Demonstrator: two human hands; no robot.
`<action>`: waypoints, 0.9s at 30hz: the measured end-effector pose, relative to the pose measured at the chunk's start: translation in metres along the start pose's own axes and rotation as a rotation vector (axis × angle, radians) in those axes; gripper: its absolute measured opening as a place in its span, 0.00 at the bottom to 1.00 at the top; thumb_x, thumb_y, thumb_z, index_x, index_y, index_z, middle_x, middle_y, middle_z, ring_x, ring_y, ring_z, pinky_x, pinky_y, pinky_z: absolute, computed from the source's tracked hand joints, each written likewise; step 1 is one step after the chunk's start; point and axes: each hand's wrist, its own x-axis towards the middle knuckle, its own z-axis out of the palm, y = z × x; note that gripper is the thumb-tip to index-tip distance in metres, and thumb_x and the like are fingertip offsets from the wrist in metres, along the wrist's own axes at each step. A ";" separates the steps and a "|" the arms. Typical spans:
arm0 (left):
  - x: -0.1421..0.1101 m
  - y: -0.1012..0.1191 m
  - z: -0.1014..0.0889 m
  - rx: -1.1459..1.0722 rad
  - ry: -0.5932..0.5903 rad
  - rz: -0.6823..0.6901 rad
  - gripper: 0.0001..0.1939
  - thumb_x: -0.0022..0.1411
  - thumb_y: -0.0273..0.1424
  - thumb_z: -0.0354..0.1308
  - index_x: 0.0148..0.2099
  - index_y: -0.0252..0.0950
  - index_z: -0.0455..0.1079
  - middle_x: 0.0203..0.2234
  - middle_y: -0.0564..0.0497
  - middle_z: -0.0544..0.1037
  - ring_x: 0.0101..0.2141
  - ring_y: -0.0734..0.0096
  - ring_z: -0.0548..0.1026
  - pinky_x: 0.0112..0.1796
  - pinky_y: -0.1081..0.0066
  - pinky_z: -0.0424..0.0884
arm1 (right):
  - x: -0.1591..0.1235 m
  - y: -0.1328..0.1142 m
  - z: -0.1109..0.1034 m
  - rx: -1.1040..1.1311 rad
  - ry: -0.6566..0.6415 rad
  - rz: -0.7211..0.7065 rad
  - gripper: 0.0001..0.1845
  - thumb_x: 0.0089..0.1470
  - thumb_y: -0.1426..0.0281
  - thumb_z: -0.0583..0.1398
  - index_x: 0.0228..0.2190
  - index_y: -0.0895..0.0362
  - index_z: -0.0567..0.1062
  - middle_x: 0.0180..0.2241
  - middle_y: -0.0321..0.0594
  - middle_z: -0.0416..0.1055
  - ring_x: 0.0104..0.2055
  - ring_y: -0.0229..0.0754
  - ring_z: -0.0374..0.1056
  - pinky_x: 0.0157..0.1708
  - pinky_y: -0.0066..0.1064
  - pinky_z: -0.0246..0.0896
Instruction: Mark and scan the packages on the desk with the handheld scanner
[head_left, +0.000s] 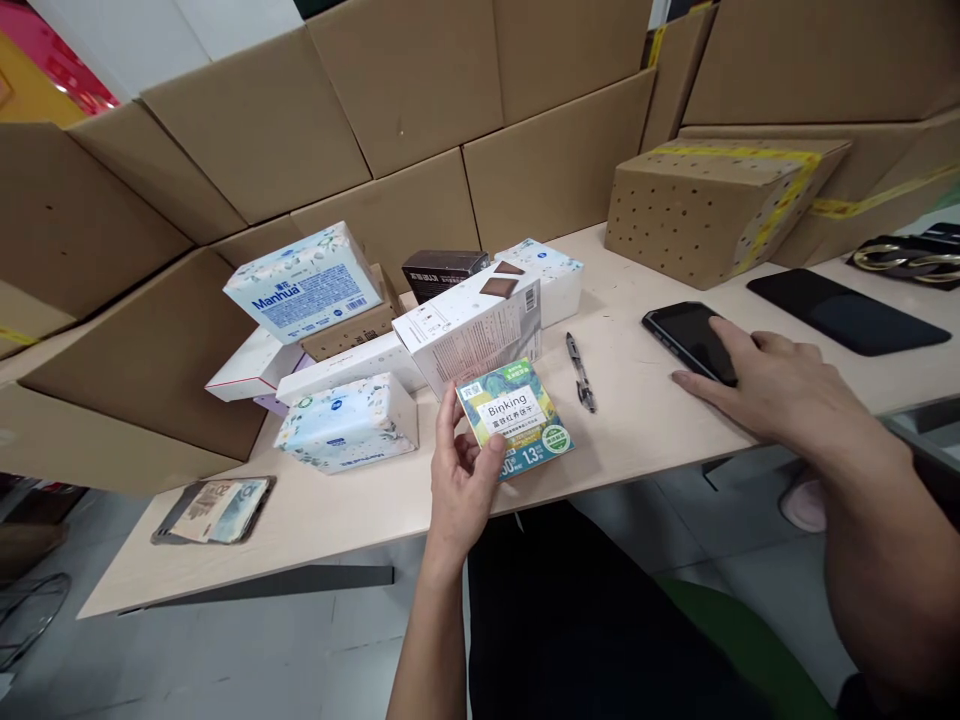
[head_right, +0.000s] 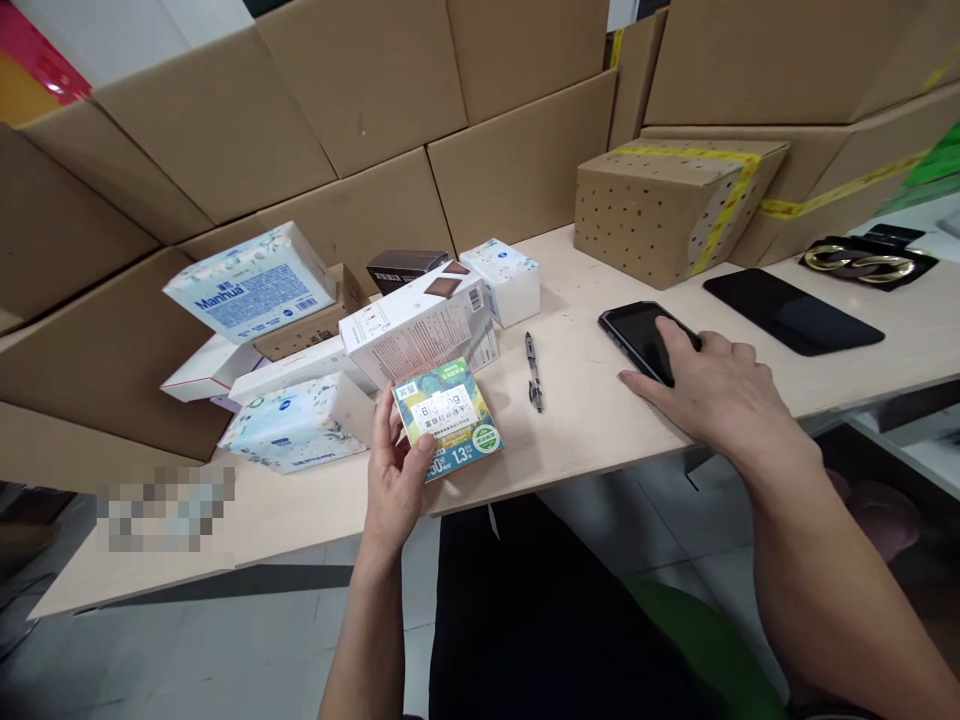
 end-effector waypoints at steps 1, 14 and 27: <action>0.000 0.000 0.000 0.005 0.000 0.003 0.41 0.64 0.46 0.62 0.73 0.50 0.48 0.68 0.43 0.62 0.56 0.57 0.74 0.51 0.63 0.76 | 0.000 -0.001 0.000 0.000 0.018 0.002 0.42 0.61 0.44 0.49 0.67 0.55 0.56 0.52 0.70 0.68 0.52 0.67 0.66 0.40 0.48 0.57; 0.002 -0.004 0.000 -0.002 0.037 -0.005 0.41 0.64 0.45 0.63 0.73 0.47 0.49 0.64 0.41 0.67 0.57 0.55 0.74 0.53 0.60 0.75 | -0.030 -0.024 0.015 0.449 0.356 -0.124 0.38 0.58 0.56 0.59 0.65 0.58 0.62 0.63 0.56 0.66 0.63 0.57 0.63 0.62 0.44 0.58; 0.004 -0.006 0.002 -0.019 0.081 0.043 0.41 0.65 0.45 0.62 0.73 0.49 0.47 0.66 0.43 0.65 0.57 0.58 0.73 0.55 0.61 0.73 | -0.102 -0.118 0.012 0.777 0.742 -0.731 0.45 0.51 0.69 0.69 0.66 0.55 0.59 0.60 0.58 0.65 0.62 0.60 0.65 0.57 0.56 0.66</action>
